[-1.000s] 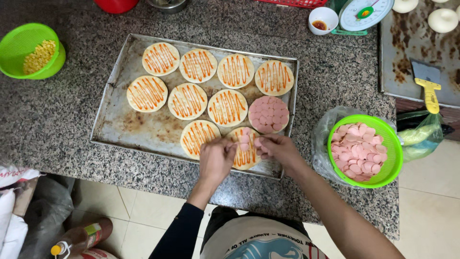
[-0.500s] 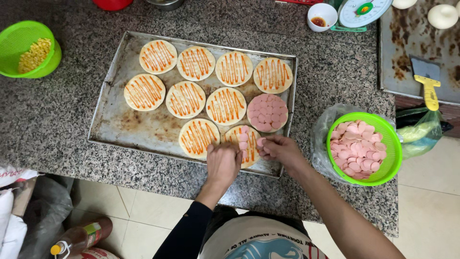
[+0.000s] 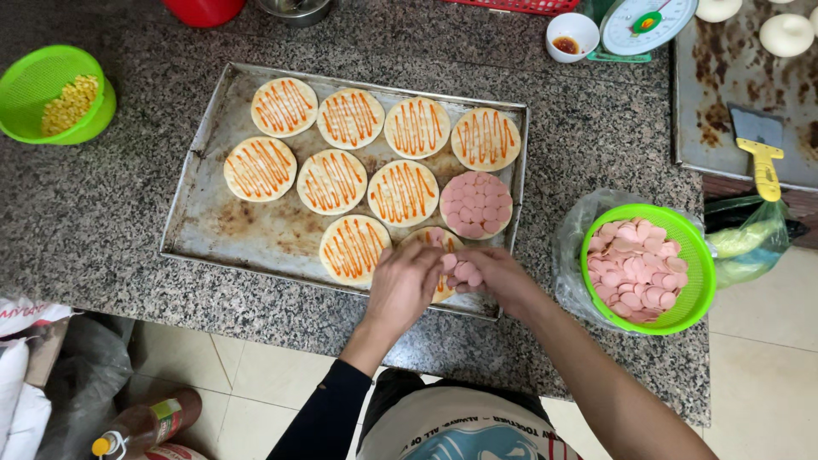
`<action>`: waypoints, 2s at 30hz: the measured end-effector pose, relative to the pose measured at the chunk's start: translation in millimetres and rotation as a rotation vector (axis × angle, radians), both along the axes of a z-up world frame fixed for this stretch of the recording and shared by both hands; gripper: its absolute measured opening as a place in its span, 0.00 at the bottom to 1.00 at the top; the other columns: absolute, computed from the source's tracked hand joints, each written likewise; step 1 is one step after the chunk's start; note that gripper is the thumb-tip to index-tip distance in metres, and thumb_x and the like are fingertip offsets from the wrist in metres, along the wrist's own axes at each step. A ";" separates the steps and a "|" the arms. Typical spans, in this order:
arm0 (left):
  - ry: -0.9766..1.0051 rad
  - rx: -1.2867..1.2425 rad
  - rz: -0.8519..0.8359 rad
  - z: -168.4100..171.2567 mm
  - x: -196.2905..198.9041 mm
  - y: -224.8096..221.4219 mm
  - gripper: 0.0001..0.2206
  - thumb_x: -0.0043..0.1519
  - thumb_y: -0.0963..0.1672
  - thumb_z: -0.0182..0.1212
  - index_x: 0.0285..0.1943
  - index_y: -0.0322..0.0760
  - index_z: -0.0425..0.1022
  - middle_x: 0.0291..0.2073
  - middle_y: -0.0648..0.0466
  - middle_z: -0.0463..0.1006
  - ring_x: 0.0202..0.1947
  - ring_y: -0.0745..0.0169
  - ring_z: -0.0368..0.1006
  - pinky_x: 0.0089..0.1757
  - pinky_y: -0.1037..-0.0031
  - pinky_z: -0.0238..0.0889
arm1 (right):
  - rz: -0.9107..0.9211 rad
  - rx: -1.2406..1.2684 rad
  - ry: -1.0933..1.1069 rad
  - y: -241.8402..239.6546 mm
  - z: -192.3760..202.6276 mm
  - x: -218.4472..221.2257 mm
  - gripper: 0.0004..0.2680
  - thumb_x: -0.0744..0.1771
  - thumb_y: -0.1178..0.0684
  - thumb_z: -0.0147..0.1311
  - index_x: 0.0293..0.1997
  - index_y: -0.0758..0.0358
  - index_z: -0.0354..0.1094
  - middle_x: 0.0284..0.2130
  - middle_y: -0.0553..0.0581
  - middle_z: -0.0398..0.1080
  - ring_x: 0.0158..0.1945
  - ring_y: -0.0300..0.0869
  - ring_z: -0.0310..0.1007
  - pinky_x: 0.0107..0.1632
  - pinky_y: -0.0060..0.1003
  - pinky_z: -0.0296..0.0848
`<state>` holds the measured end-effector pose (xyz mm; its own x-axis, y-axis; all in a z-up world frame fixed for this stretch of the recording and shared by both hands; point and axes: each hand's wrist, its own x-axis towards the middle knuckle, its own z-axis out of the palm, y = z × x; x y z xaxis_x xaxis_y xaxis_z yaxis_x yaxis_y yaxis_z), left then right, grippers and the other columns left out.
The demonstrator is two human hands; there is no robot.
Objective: The person takes sliced sausage pieces from a bowl by hand and places them onto pizza crusts on a baking tray.
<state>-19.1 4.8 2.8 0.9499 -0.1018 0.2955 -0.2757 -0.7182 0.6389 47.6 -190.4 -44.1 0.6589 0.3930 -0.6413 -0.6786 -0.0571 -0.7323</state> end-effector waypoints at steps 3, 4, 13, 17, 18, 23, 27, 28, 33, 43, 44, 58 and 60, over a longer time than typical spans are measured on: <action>-0.057 0.126 -0.046 -0.1 3.6 -2.8 0.11 0.56 0.40 0.62 0.47 0.31 0.81 0.39 0.44 0.79 0.44 0.46 0.75 0.47 0.60 0.61 | 0.030 -0.008 -0.011 4.8 2.1 -0.6 0.13 0.69 0.50 0.52 0.48 0.74 0.74 0.39 0.63 0.79 0.39 0.45 0.82 0.43 0.37 0.82; -0.057 0.127 -0.043 -1.0 3.0 -2.7 0.11 0.56 0.40 0.62 0.47 0.31 0.81 0.39 0.44 0.79 0.44 0.46 0.75 0.47 0.60 0.61 | 0.033 -0.007 -0.011 6.9 3.4 -0.9 0.13 0.69 0.50 0.52 0.48 0.74 0.74 0.39 0.63 0.79 0.39 0.45 0.82 0.43 0.37 0.82; -0.167 0.316 -0.031 1.1 -7.0 -3.8 0.05 0.57 0.40 0.63 0.38 0.32 0.80 0.35 0.49 0.78 0.42 0.53 0.76 0.49 0.58 0.59 | 0.022 -0.010 0.068 5.9 -2.6 1.1 0.13 0.68 0.51 0.53 0.50 0.75 0.71 0.39 0.64 0.78 0.38 0.46 0.81 0.43 0.39 0.83; -0.055 -0.027 0.053 -3.5 -9.9 -4.6 0.04 0.60 0.42 0.64 0.38 0.36 0.81 0.34 0.50 0.80 0.35 0.52 0.74 0.45 0.62 0.61 | 0.017 -0.045 0.019 5.2 -7.8 -0.2 0.12 0.67 0.52 0.57 0.52 0.70 0.71 0.40 0.61 0.79 0.37 0.43 0.80 0.39 0.35 0.79; 0.095 -0.124 0.118 -5.6 -10.0 -5.0 0.04 0.60 0.44 0.66 0.38 0.39 0.83 0.29 0.52 0.80 0.31 0.53 0.74 0.43 0.62 0.63 | 0.014 -0.080 -0.017 4.7 -8.7 -0.3 0.12 0.67 0.52 0.57 0.52 0.68 0.72 0.39 0.61 0.79 0.36 0.42 0.80 0.36 0.35 0.78; 0.296 -0.096 0.297 -9.9 -23.1 15.9 0.06 0.59 0.43 0.67 0.32 0.36 0.82 0.24 0.49 0.78 0.27 0.50 0.74 0.44 0.59 0.63 | -0.019 -0.119 -0.008 -4.7 -10.7 2.2 0.12 0.67 0.50 0.58 0.50 0.67 0.74 0.37 0.58 0.79 0.34 0.39 0.78 0.34 0.33 0.74; 0.464 -0.195 0.202 -14.4 -29.9 9.1 0.05 0.59 0.44 0.65 0.36 0.40 0.83 0.31 0.50 0.81 0.28 0.53 0.77 0.41 0.62 0.69 | -0.018 -0.137 -0.014 -11.1 -7.5 4.5 0.12 0.67 0.48 0.57 0.47 0.67 0.75 0.37 0.55 0.79 0.35 0.38 0.78 0.34 0.31 0.73; 0.466 -0.197 0.203 -15.5 -31.2 4.5 0.05 0.59 0.44 0.65 0.36 0.40 0.83 0.31 0.50 0.81 0.28 0.53 0.77 0.41 0.62 0.69 | -0.016 -0.139 -0.012 -12.2 -6.7 3.3 0.12 0.67 0.48 0.57 0.47 0.67 0.75 0.37 0.55 0.79 0.35 0.38 0.78 0.34 0.31 0.73; 0.355 0.117 0.184 -19.1 -28.9 -9.7 0.04 0.58 0.43 0.67 0.32 0.37 0.82 0.29 0.46 0.81 0.33 0.49 0.76 0.47 0.59 0.60 | 0.003 -0.139 -0.004 -11.5 -4.9 0.7 0.12 0.67 0.48 0.57 0.48 0.68 0.74 0.38 0.55 0.79 0.36 0.39 0.79 0.35 0.33 0.74; 0.277 0.169 0.221 -24.6 -30.4 -12.5 0.05 0.54 0.43 0.69 0.34 0.36 0.81 0.30 0.46 0.80 0.35 0.49 0.77 0.46 0.59 0.58 | -0.002 -0.179 0.016 -9.0 4.6 -3.2 0.13 0.68 0.48 0.55 0.51 0.68 0.71 0.40 0.56 0.79 0.39 0.40 0.80 0.36 0.33 0.74; 0.269 0.169 0.224 -24.2 -30.7 -12.7 0.05 0.54 0.43 0.70 0.33 0.36 0.81 0.30 0.46 0.80 0.36 0.49 0.77 0.46 0.59 0.58 | 0.003 -0.162 0.024 -8.6 5.9 -3.6 0.13 0.68 0.48 0.55 0.51 0.67 0.72 0.40 0.56 0.79 0.39 0.40 0.80 0.36 0.32 0.74; 0.201 -0.336 0.169 16.3 7.0 2.3 0.10 0.57 0.42 0.66 0.44 0.32 0.81 0.36 0.46 0.79 0.23 0.49 0.75 0.30 0.63 0.68 | 0.034 -0.043 -0.027 11.7 8.6 5.1 0.12 0.67 0.52 0.56 0.54 0.63 0.73 0.42 0.54 0.80 0.40 0.41 0.82 0.38 0.33 0.77; 0.039 -0.293 0.109 13.9 12.0 4.1 0.09 0.59 0.42 0.67 0.43 0.30 0.79 0.36 0.44 0.79 0.32 0.46 0.76 0.36 0.63 0.69 | 0.103 -0.087 -0.089 14.8 4.3 6.8 0.11 0.67 0.55 0.56 0.54 0.64 0.72 0.42 0.55 0.79 0.41 0.41 0.83 0.37 0.33 0.77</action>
